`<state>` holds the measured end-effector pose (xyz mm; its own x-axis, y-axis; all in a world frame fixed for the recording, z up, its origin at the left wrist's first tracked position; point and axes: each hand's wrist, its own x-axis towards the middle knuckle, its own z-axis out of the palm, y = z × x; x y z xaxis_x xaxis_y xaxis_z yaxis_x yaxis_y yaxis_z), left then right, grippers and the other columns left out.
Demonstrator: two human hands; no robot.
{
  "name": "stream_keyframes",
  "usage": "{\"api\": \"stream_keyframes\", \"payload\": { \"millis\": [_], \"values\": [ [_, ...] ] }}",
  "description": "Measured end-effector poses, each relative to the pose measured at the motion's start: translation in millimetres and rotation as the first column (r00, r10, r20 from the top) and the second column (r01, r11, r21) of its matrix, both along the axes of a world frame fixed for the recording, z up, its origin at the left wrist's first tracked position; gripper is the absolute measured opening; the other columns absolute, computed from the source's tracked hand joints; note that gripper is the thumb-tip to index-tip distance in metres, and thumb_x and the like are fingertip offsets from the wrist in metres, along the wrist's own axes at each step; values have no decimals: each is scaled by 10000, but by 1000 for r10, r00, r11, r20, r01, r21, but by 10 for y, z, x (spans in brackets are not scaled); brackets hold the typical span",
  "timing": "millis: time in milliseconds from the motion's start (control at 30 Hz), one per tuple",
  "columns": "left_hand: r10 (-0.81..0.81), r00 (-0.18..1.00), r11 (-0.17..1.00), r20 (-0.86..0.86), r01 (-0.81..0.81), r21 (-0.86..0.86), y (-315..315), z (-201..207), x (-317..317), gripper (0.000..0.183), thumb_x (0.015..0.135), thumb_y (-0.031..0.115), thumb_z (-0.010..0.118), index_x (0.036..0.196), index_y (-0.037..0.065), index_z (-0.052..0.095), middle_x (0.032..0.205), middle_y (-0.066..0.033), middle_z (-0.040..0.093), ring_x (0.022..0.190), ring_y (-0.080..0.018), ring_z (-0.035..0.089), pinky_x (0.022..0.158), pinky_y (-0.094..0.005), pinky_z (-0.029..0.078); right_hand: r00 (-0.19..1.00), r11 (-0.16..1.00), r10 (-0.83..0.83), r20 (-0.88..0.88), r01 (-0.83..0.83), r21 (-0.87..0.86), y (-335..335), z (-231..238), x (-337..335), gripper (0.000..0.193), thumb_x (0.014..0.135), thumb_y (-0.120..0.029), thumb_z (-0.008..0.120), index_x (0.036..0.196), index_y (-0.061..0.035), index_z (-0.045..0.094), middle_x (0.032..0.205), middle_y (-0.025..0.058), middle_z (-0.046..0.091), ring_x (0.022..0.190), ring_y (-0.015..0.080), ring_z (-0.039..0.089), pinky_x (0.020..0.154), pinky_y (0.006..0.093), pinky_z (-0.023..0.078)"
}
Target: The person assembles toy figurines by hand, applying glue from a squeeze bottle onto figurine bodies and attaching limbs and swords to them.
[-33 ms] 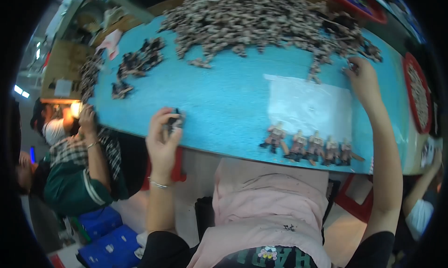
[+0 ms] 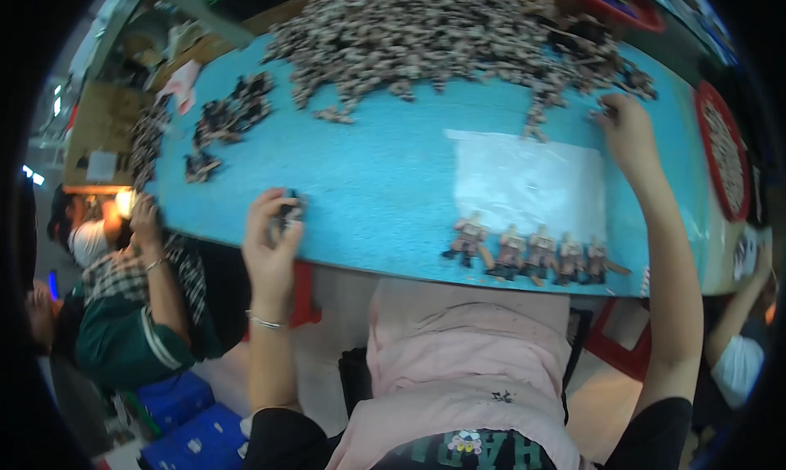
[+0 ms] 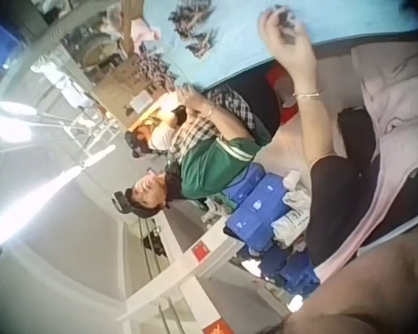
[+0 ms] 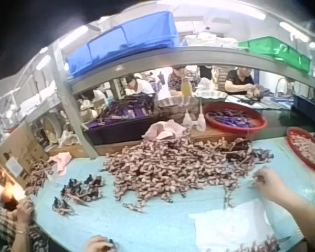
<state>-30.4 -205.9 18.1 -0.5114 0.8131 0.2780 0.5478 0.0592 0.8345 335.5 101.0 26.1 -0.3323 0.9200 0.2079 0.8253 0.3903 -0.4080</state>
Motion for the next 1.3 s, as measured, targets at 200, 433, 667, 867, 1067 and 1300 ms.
{"api": "stream_keyframes", "payload": {
  "millis": [200, 433, 667, 867, 1067, 1300],
  "values": [
    [125, 753, 989, -646, -146, 22, 244, -3, -915, 318, 806, 41, 665, 1119, 35, 612, 1233, -149, 532, 1159, -277, 496, 961, -366, 396, 967, 988, 80, -241, -109, -112, -502, 351, -159, 255, 853, 7, 578, 1107, -10, 565, 952, 175, 630, 830, 258, 640, 718, 342, 504],
    [-152, 837, 988, -525, 139, -65, 386, 153, 238, 439, 768, 23, 634, 1202, 20, 563, 1277, -160, 519, 1225, -340, 457, 1036, -437, 339, 951, 938, 235, -203, -277, -211, -1031, 309, -354, 247, 834, -3, 602, 1081, -15, 599, 906, 142, 645, 814, 281, 631, 729, 345, 504],
    [-655, 703, 755, -277, 625, -201, 565, 99, 1170, 660, 697, 75, 695, 1315, 33, 467, 1312, -181, 474, 1240, -376, 428, 1041, -469, 328, 925, 926, 340, -172, -360, -109, -1004, 119, -379, 135, 796, -40, 626, 927, -10, 628, 896, 150, 609, 858, 336, 590, 748, 396, 477],
    [-676, 664, 737, -321, 622, -264, 552, 23, 1149, 646, 718, 67, 683, 1319, 18, 451, 1298, -173, 492, 1229, -345, 452, 1031, -484, 337, 922, 933, 302, -242, -338, -125, -1029, 155, -364, 124, 829, -33, 617, 946, 6, 609, 886, 123, 615, 799, 261, 594, 709, 344, 481],
    [-617, 736, 786, -278, 593, -176, 449, 56, 1000, 590, 689, 7, 712, 1243, -1, 507, 1213, -167, 557, 1129, -342, 539, 958, -426, 431, 878, 891, 88, -471, -281, -357, -1207, 312, -269, 158, 933, -88, 533, 1017, 20, 612, 839, 32, 588, 733, 80, 544, 658, 213, 453],
    [-556, 824, 797, 110, 566, -211, 113, 192, 1033, 584, 684, 52, 786, 1209, -6, 535, 1160, -171, 587, 1025, -304, 597, 878, -357, 489, 672, 612, -56, -739, -561, -557, -1889, 383, -339, 282, 961, -135, 470, 1154, 24, 600, 994, 69, 578, 842, 113, 550, 739, 233, 452]
  ]
}}
